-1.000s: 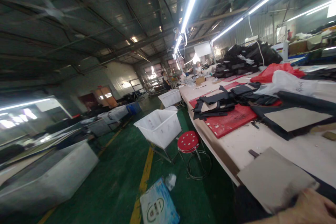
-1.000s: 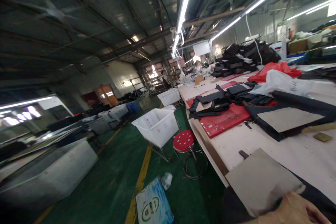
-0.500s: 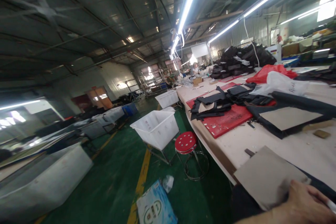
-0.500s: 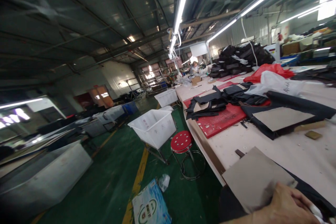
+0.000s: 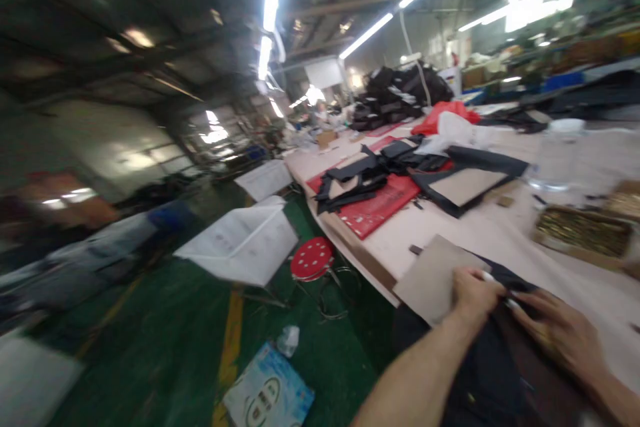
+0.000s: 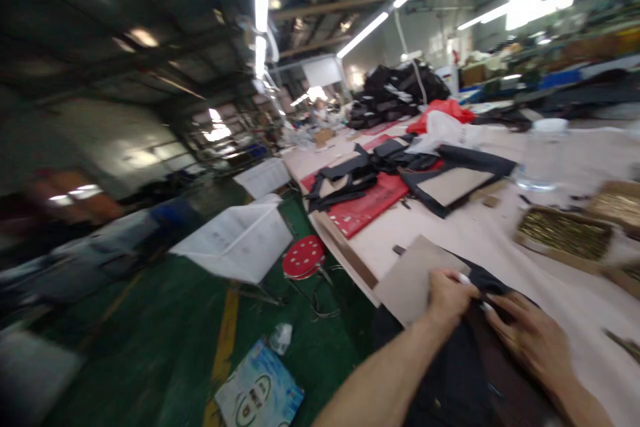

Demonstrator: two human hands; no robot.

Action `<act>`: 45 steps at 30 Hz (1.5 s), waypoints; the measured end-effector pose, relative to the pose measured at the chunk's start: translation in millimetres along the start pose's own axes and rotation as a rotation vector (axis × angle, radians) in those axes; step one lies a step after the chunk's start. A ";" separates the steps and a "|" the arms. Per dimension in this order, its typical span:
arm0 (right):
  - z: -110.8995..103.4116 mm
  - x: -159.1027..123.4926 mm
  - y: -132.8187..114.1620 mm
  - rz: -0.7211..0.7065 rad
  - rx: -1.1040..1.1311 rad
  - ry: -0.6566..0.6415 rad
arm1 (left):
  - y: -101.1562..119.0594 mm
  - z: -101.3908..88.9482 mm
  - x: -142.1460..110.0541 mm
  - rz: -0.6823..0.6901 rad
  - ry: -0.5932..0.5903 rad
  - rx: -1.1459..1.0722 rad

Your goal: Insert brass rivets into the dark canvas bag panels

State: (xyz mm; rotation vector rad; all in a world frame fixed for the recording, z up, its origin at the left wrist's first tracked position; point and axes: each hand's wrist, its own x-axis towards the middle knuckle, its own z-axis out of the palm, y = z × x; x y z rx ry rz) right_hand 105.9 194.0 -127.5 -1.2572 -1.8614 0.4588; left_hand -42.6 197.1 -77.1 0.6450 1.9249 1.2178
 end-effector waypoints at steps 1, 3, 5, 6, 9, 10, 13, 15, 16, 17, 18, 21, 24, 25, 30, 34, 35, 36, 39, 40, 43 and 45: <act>-2.9 5.3 1.4 -0.007 -0.026 -0.069 | 2.4 1.7 8.3 0.001 -0.045 0.004; -5.6 17.1 9.3 0.008 -0.090 -0.161 | 0.1 10.6 29.4 0.099 -0.129 0.001; -6.2 27.1 19.2 0.046 -0.124 -0.190 | -7.7 19.8 47.5 0.228 -0.138 0.019; -6.5 30.5 23.3 0.067 -0.120 -0.195 | -11.6 21.7 53.3 0.276 -0.181 0.037; -8.4 35.8 30.5 0.127 -0.038 -0.219 | -18.5 15.7 59.4 0.363 -0.308 0.138; -9.0 36.8 32.2 0.145 -0.004 -0.230 | -19.0 11.8 58.9 0.381 -0.342 0.178; -10.1 40.1 36.5 0.187 0.047 -0.262 | -17.0 3.1 53.7 0.450 -0.419 0.348; -10.8 43.1 37.2 0.210 0.036 -0.287 | -12.7 1.9 48.7 0.494 -0.420 0.489; -11.3 44.7 36.4 0.222 0.023 -0.304 | -9.6 2.3 46.3 0.509 -0.401 0.560; -11.9 46.4 34.8 0.235 0.007 -0.319 | -5.8 3.3 44.3 0.514 -0.380 0.615; -12.5 48.0 32.7 0.254 -0.012 -0.327 | -1.4 4.6 43.0 0.509 -0.365 0.660; -14.2 52.8 24.9 0.332 -0.080 -0.332 | 13.0 10.6 45.2 0.419 -0.384 0.782; -14.7 57.5 19.0 0.398 -0.114 -0.336 | 24.5 19.7 56.2 0.296 -0.419 0.877; -14.6 58.9 17.8 0.416 -0.115 -0.336 | 27.1 23.1 60.7 0.265 -0.428 0.896; -12.8 64.1 17.4 0.489 -0.105 -0.337 | 33.9 37.0 76.3 0.159 -0.464 0.961; -10.3 66.2 20.5 0.516 -0.114 -0.331 | 40.8 43.6 78.4 0.085 -0.478 1.000; -9.9 66.9 21.3 0.527 -0.117 -0.333 | 43.2 44.9 78.3 0.080 -0.485 1.006; -9.6 67.7 22.0 0.540 -0.119 -0.336 | 45.8 45.9 78.1 0.080 -0.492 1.013; -10.1 70.4 23.5 0.576 -0.108 -0.351 | 53.5 44.5 75.4 0.097 -0.520 1.037; -10.6 71.0 23.8 0.577 -0.095 -0.356 | 55.5 42.0 73.2 0.113 -0.534 1.044; -12.1 71.0 24.7 0.547 -0.043 -0.373 | 57.8 29.2 61.1 0.191 -0.547 1.060; -12.3 69.9 25.7 0.529 -0.032 -0.368 | 55.8 19.2 49.1 0.334 -0.458 1.069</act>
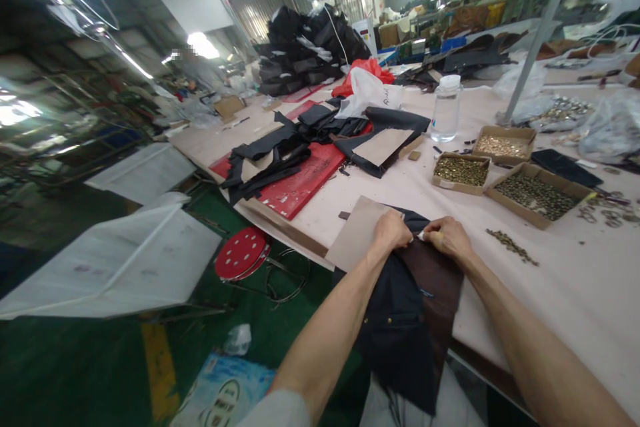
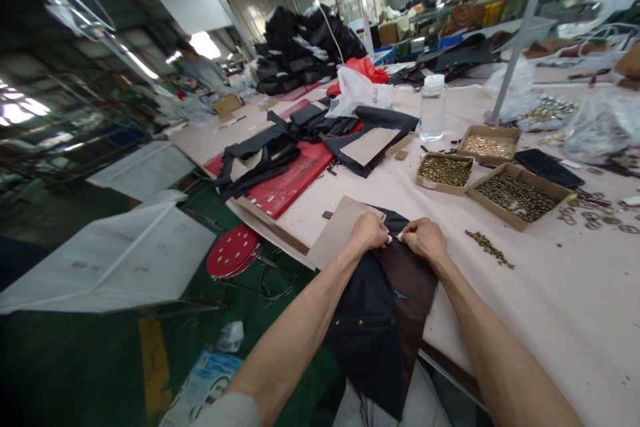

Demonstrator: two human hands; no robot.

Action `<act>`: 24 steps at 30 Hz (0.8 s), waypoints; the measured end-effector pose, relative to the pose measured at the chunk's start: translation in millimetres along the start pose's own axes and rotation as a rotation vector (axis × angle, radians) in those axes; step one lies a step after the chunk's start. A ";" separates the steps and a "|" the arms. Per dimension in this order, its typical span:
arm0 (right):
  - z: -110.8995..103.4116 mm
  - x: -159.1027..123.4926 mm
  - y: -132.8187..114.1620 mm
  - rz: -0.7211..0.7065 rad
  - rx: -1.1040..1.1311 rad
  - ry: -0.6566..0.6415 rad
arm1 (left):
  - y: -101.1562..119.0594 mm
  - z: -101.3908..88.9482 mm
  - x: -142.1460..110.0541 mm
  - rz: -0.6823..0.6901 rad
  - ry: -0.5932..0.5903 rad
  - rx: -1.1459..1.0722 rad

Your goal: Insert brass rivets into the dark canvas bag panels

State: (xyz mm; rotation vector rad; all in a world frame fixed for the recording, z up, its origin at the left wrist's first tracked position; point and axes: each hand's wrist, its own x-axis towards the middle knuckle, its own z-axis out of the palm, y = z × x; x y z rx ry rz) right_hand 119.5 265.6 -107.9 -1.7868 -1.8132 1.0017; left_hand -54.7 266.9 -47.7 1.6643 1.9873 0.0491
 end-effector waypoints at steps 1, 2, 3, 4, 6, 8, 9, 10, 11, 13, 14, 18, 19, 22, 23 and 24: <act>0.4 -0.1 0.9 -0.009 -0.002 0.005 | -1.1 1.3 -7.7 0.037 0.073 0.035; 0.9 -0.1 1.8 -0.018 -0.005 0.009 | -1.8 3.3 -14.9 0.078 0.143 0.070; 1.6 0.1 2.8 -0.027 -0.008 0.011 | -2.4 5.9 -21.1 0.120 0.198 0.099; 2.3 0.4 4.0 -0.037 -0.008 0.010 | -2.9 8.8 -26.1 0.159 0.226 0.119; 3.9 1.7 6.4 -0.055 -0.003 -0.002 | -4.5 15.1 -32.0 0.250 0.258 0.134; 5.2 3.0 9.1 -0.070 0.003 -0.011 | -8.3 20.6 -33.2 0.368 0.273 0.137; 5.8 3.4 10.4 -0.080 0.004 -0.013 | -11.0 22.7 -32.4 0.424 0.273 0.133; 6.2 3.8 11.6 -0.091 0.004 -0.012 | -14.1 24.3 -31.2 0.470 0.282 0.122; 6.5 3.9 12.7 -0.102 0.004 -0.011 | -17.4 25.4 -29.6 0.504 0.298 0.108; 6.7 3.7 14.2 -0.120 0.011 -0.017 | -23.2 26.0 -26.6 0.534 0.330 0.072; 6.5 3.4 14.7 -0.128 0.019 -0.025 | -25.2 25.9 -25.5 0.535 0.342 0.053; 4.8 2.7 15.6 -0.149 0.071 -0.056 | -27.4 24.5 -25.8 0.501 0.340 -0.004; 4.4 2.9 15.8 -0.148 0.069 -0.056 | -27.0 24.4 -27.0 0.497 0.332 -0.002; 4.4 4.1 16.4 -0.149 0.020 -0.052 | -26.4 25.0 -31.8 0.526 0.315 0.057; 4.6 4.4 16.6 -0.158 -0.001 -0.053 | -26.7 25.5 -33.1 0.540 0.317 0.076; 4.8 4.5 16.7 -0.169 -0.019 -0.056 | -27.2 26.1 -33.9 0.551 0.320 0.086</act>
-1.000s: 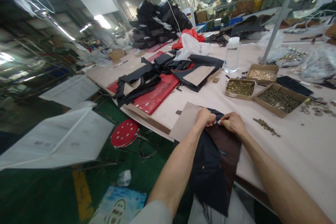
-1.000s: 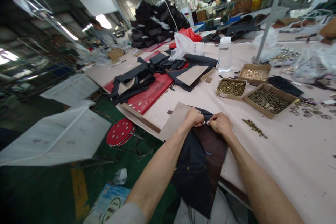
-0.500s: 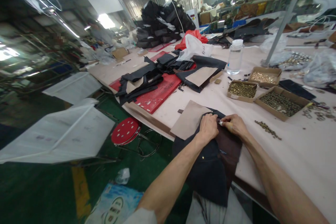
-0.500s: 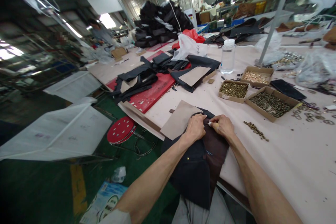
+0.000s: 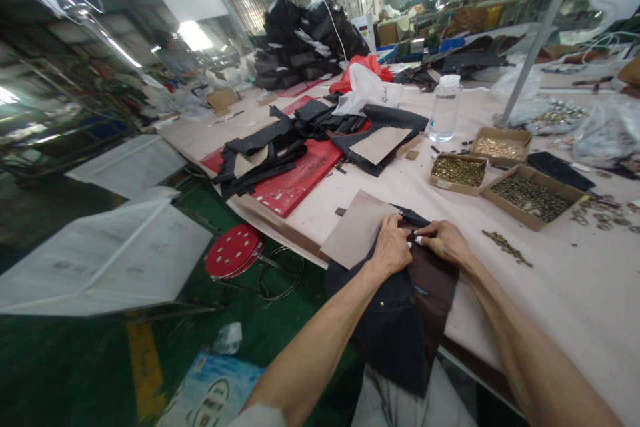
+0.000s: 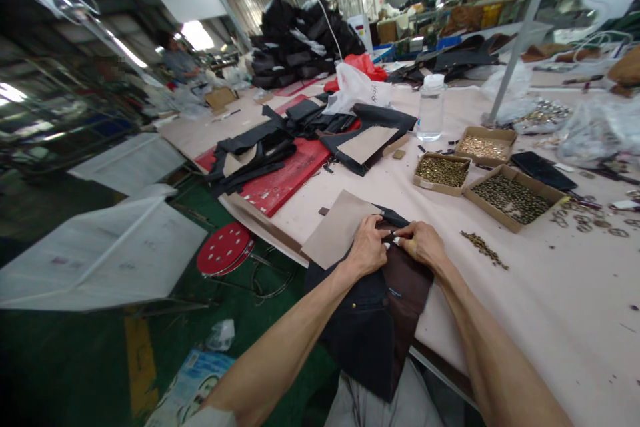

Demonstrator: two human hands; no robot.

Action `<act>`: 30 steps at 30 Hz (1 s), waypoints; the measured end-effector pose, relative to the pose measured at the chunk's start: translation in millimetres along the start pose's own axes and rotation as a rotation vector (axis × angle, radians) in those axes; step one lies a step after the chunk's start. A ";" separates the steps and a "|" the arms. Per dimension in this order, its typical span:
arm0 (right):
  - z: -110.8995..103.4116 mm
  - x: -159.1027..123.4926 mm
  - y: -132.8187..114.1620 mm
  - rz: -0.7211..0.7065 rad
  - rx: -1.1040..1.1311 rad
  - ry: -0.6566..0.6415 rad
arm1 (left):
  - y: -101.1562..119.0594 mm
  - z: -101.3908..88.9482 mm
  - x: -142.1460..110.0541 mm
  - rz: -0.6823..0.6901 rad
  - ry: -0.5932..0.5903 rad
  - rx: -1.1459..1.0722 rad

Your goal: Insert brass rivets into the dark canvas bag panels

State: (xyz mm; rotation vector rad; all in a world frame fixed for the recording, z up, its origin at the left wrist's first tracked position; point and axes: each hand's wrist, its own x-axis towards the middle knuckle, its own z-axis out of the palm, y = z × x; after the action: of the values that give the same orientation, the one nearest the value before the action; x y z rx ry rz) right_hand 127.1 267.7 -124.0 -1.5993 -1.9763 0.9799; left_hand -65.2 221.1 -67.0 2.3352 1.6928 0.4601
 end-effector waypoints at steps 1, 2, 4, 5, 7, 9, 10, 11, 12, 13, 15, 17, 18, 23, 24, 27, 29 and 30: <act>0.1 -0.2 -0.2 -0.010 -0.013 -0.002 | -0.5 0.6 -0.7 0.004 0.001 -0.002; 0.1 -0.7 -0.7 -0.019 -0.023 -0.005 | -1.4 1.4 -0.9 -0.002 0.004 -0.013; -0.2 -2.5 -2.7 -0.027 -0.032 -0.002 | -4.3 3.7 0.5 -0.043 0.019 -0.057; -0.5 -3.6 -4.1 -0.024 -0.031 0.002 | -5.9 4.8 2.1 -0.071 0.031 -0.081; -1.0 -5.6 -7.1 -0.006 -0.022 0.015 | -8.4 6.8 6.8 -0.130 0.052 -0.125; -1.3 -6.4 -10.1 0.024 -0.015 0.030 | -9.4 7.8 13.0 -0.186 0.054 -0.145; -1.4 -6.2 -11.4 0.041 -0.015 0.034 | -9.2 7.9 16.4 -0.213 0.040 -0.141; -1.6 -5.6 -12.7 0.057 -0.015 0.034 | -8.6 7.8 19.9 -0.241 0.019 -0.127; -1.9 -4.7 -14.1 0.074 -0.013 0.033 | -7.6 7.5 23.5 -0.273 -0.005 -0.106; -2.5 -3.7 -15.7 0.092 -0.008 0.032 | -6.4 7.1 27.2 -0.309 -0.025 -0.080; -4.6 -1.8 -20.1 0.130 0.017 0.026 | -3.3 5.7 34.4 -0.393 -0.060 -0.029; -8.0 -1.0 -26.3 0.167 0.056 0.014 | -0.1 3.3 41.1 -0.463 -0.083 0.003; -10.0 -1.1 -30.0 0.187 0.075 0.006 | 1.3 1.7 44.2 -0.486 -0.095 0.011; -17.6 -4.3 -47.1 0.293 0.130 -0.030 | 4.3 -7.4 56.0 -0.548 -0.224 0.075; -18.0 -4.6 -49.0 0.304 0.135 -0.032 | 3.7 -8.1 58.0 -0.548 -0.244 0.087; -17.1 -3.4 -50.8 0.316 0.139 -0.033 | -0.3 -6.8 65.2 -0.538 -0.272 0.103; -15.5 -1.4 -49.9 0.318 0.138 -0.036 | -3.7 -4.4 70.9 -0.532 -0.297 0.109; -14.7 -0.3 -49.3 0.318 0.138 -0.039 | -5.3 -3.2 73.8 -0.527 -0.312 0.110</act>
State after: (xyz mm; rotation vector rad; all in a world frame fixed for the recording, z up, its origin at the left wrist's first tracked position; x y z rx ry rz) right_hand 104.4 266.7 -77.8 -1.8621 -1.6673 1.2449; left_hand -49.9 292.9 -56.9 1.7892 2.0958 -0.0911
